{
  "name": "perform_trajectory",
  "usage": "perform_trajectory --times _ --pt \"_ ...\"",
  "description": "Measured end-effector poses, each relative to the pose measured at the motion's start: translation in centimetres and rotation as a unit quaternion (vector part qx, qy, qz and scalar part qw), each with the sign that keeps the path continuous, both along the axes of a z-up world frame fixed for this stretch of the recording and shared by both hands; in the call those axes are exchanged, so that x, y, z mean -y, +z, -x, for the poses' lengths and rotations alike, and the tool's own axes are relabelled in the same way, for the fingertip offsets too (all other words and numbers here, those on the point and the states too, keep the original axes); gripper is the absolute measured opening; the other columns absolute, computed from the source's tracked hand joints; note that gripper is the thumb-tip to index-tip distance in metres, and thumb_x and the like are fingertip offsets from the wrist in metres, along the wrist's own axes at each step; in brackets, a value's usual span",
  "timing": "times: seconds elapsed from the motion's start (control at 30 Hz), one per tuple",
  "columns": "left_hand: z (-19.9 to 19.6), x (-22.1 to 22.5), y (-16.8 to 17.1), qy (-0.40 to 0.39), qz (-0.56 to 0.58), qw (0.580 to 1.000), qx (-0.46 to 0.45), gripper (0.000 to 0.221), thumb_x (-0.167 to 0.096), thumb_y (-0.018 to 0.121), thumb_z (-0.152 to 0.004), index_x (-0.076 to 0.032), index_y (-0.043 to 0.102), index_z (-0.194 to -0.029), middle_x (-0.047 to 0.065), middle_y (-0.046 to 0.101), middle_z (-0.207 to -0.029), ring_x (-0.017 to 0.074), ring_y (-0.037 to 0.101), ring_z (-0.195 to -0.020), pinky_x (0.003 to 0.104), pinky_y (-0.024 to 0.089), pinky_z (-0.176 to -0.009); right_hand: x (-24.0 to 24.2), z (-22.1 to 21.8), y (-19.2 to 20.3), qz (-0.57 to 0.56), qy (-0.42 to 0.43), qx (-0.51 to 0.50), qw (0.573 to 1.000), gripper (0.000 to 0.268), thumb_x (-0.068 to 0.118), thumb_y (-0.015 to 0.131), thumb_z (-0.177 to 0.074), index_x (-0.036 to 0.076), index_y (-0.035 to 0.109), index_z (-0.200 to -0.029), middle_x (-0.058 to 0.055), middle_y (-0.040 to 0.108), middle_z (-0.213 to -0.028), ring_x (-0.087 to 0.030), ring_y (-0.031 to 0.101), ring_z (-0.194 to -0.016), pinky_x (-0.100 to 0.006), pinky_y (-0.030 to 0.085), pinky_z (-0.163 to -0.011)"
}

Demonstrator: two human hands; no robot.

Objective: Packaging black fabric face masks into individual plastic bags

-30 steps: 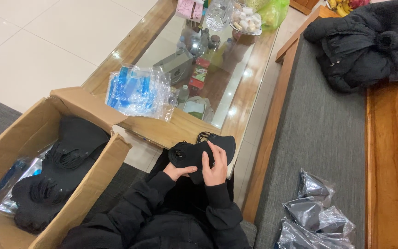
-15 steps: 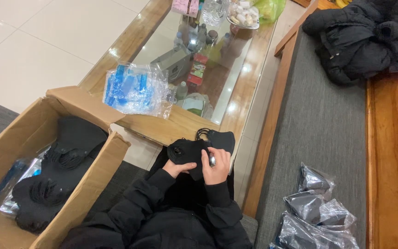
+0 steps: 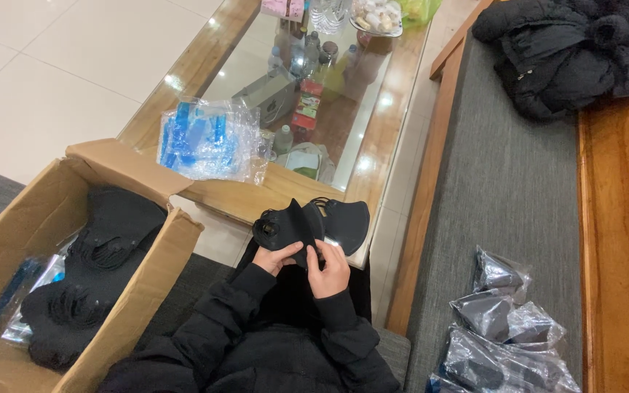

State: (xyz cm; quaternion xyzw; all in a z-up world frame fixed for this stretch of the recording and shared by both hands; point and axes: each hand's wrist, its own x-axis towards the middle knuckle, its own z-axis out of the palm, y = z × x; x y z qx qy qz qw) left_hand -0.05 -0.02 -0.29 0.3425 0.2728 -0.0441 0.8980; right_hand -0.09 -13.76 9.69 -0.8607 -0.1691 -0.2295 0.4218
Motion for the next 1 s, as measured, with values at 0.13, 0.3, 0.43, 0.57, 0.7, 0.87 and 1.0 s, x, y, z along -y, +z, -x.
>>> perform_trajectory --times 0.13,0.3,0.43,0.57,0.7,0.87,1.0 --pt "0.0 0.1 0.2 -0.016 0.012 1.000 -0.010 0.088 0.007 0.094 -0.068 -0.008 0.054 -0.145 0.016 0.073 -0.123 0.0364 0.077 -0.083 0.042 0.069 -0.061 0.6 -0.4 -1.5 -0.015 -0.033 -0.022 0.999 0.015 0.020 0.078 -0.090 0.011 0.076 -0.101 -0.007 0.072 -0.075 -0.025 0.070 -0.069 -0.032 0.055 -0.058" --pt "0.6 -0.2 -1.6 -0.060 -0.056 0.996 -0.021 0.088 -0.002 0.102 -0.064 -0.005 0.060 -0.142 0.019 0.069 -0.130 0.0376 0.072 -0.106 0.054 0.062 -0.086 1.2 -0.5 -2.2 -0.064 -0.047 -0.113 0.990 0.020 0.021 0.073 -0.095 0.007 0.072 -0.108 -0.014 0.074 -0.076 -0.038 0.071 -0.069 -0.044 0.054 -0.060" --pt "1.2 -1.1 4.2 -0.035 0.017 0.998 -0.041 0.072 0.003 0.094 -0.072 -0.006 0.062 -0.135 0.017 0.077 -0.110 0.0359 0.077 -0.077 0.044 0.068 -0.060 2.1 -2.1 -3.1 -0.208 -0.064 -0.221 0.951 0.012 0.022 0.071 -0.097 0.017 0.069 -0.108 -0.001 0.071 -0.066 -0.013 0.063 -0.056 -0.025 0.051 -0.051" --pt "1.6 -2.2 5.2 -0.019 0.080 0.996 -0.026 0.016 -0.005 0.086 -0.084 -0.003 0.074 -0.095 0.024 0.073 -0.075 0.0398 0.075 -0.063 0.044 0.064 -0.050 3.5 -3.8 -3.9 -0.354 -0.051 -0.250 0.900 0.008 0.014 0.069 -0.100 0.011 0.066 -0.106 -0.002 0.067 -0.062 -0.011 0.060 -0.046 -0.020 0.045 -0.039" --pt "1.7 -2.0 10.2 -0.001 0.116 0.993 -0.027 0.023 -0.012 0.081 -0.090 -0.008 0.071 -0.069 0.020 0.073 -0.066 0.0331 0.075 -0.058 0.038 0.062 -0.049 4.4 -4.0 -3.0 -0.433 -0.083 -0.295 0.848 0.009 0.011 0.065 -0.101 0.007 0.061 -0.108 -0.009 0.060 -0.055 -0.017 0.053 -0.035 -0.024 0.036 -0.025" --pt "2.1 -1.1 15.2 0.051 0.107 0.993 0.013 0.014 0.009 0.075 -0.087 -0.001 0.076 -0.076 0.018 0.076 -0.070 0.0329 0.075 -0.058 0.033 0.063 -0.053 5.0 -4.2 -2.5 -0.415 -0.123 -0.363 0.825 0.016 0.017 0.064 -0.101 0.006 0.058 -0.112 -0.020 0.072 -0.074 -0.019 0.058 -0.037 -0.025 0.036 -0.023" --pt "1.4 -1.5 10.3 0.064 0.075 0.995 0.024 0.019 0.008 0.080 -0.082 -0.009 0.079 -0.089 0.015 0.078 -0.081 0.0349 0.075 -0.061 0.036 0.065 -0.056 6.0 -4.7 -5.0 -0.359 -0.149 -0.366 0.845 0.027 0.023 0.067 -0.100 0.009 0.054 -0.119 -0.012 0.065 -0.059 -0.018 0.053 -0.034 -0.025 0.037 -0.025"
